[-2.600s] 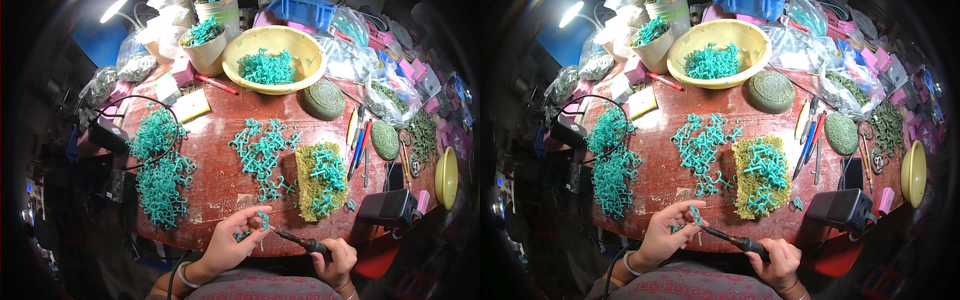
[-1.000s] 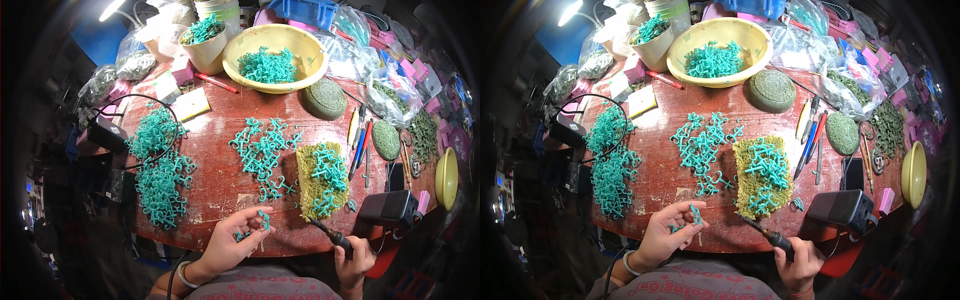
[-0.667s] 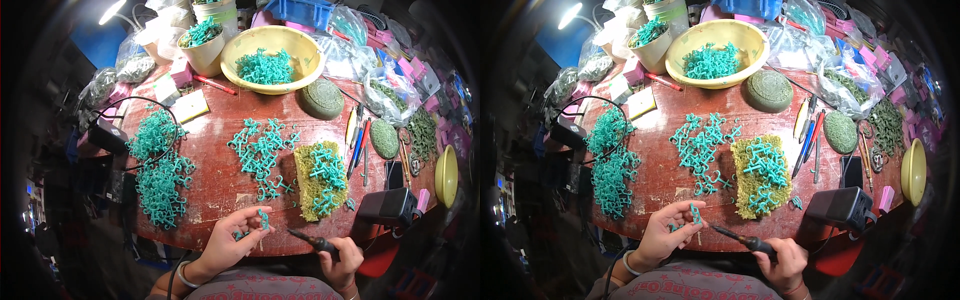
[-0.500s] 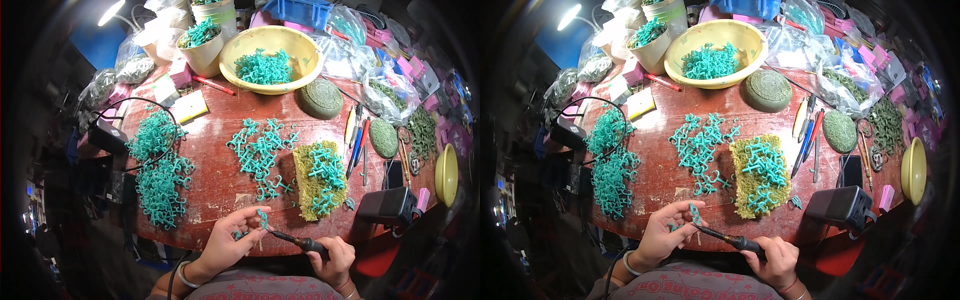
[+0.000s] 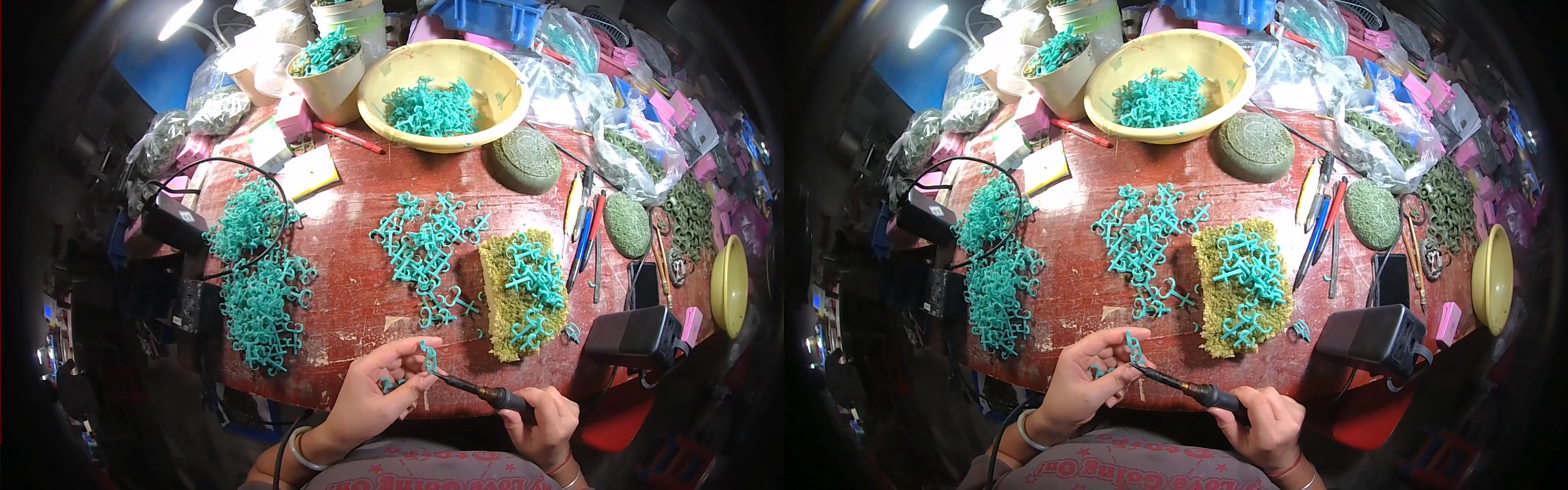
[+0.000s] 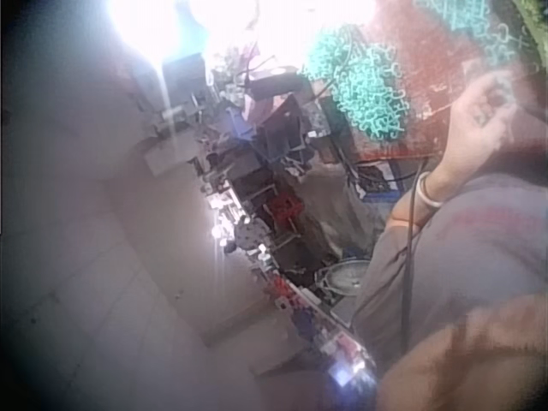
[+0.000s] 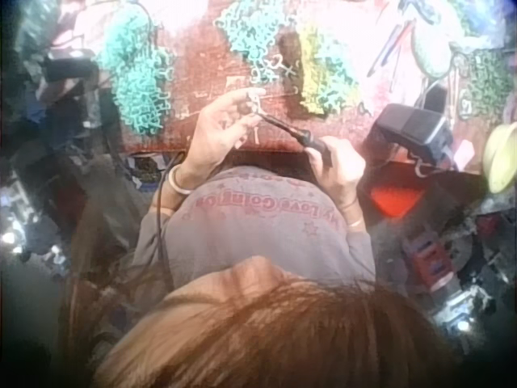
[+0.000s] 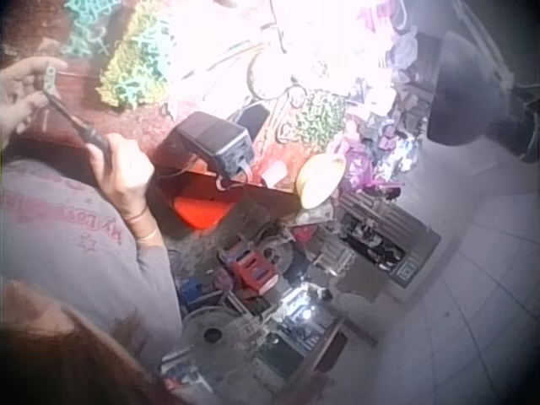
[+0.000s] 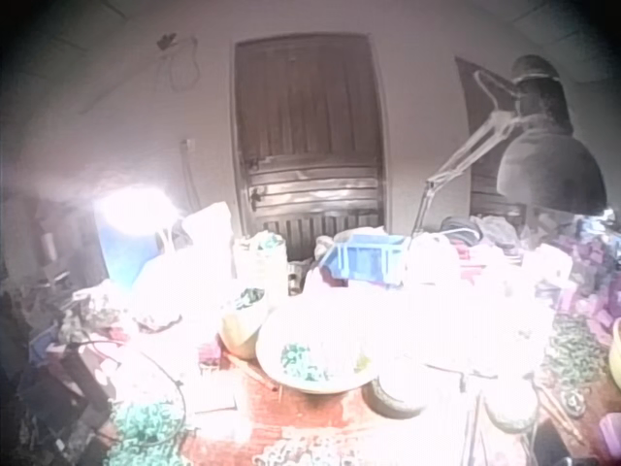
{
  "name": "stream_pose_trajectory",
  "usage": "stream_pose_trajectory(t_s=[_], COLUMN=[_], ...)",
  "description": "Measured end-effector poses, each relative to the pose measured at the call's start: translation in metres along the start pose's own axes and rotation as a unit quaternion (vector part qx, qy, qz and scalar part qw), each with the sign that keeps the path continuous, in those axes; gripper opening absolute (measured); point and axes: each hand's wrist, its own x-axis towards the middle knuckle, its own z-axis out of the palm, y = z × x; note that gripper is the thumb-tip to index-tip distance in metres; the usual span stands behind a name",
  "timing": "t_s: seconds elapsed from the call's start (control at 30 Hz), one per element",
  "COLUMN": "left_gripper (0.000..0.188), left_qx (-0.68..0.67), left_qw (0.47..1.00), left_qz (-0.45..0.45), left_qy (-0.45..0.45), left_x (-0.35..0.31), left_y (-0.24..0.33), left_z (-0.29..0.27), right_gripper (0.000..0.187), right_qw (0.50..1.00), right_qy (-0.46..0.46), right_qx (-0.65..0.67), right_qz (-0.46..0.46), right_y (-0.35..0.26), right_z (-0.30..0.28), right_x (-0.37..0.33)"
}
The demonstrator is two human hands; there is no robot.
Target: The person picks up green wax moldings from a table and uses a heated tool to join them together.
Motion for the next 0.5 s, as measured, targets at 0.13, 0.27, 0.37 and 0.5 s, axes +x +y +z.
stream_pose_trajectory(t_s=[0.13,0.27,0.37,0.5], left_gripper=[0.044,0.043,0.043,0.043], left_qx=[0.008,0.008,-0.004,-0.010], left_qw=[1.000,1.000,1.000,1.000], left_qz=[0.005,0.002,0.000,0.003], left_qy=[-0.002,0.018,0.021,0.019], left_x=[0.0016,0.0022,0.0018,0.0013], left_y=[0.0016,0.0066,0.0059,0.0060], left_z=[0.0038,0.0077,0.0075,0.0079], right_gripper=[0.029,0.028,0.029,0.029], right_qw=[1.000,1.000,1.000,1.000], right_qy=[0.018,0.015,0.013,0.011], right_qx=[0.005,0.015,0.010,0.007], right_qz=[0.000,0.004,0.001,0.001], right_y=[0.0033,0.0022,0.0013,0.0012], right_z=[-0.0023,-0.0004,-0.0001,-0.0005], right_x=[-0.0027,-0.0023,-0.0014,-0.0015])
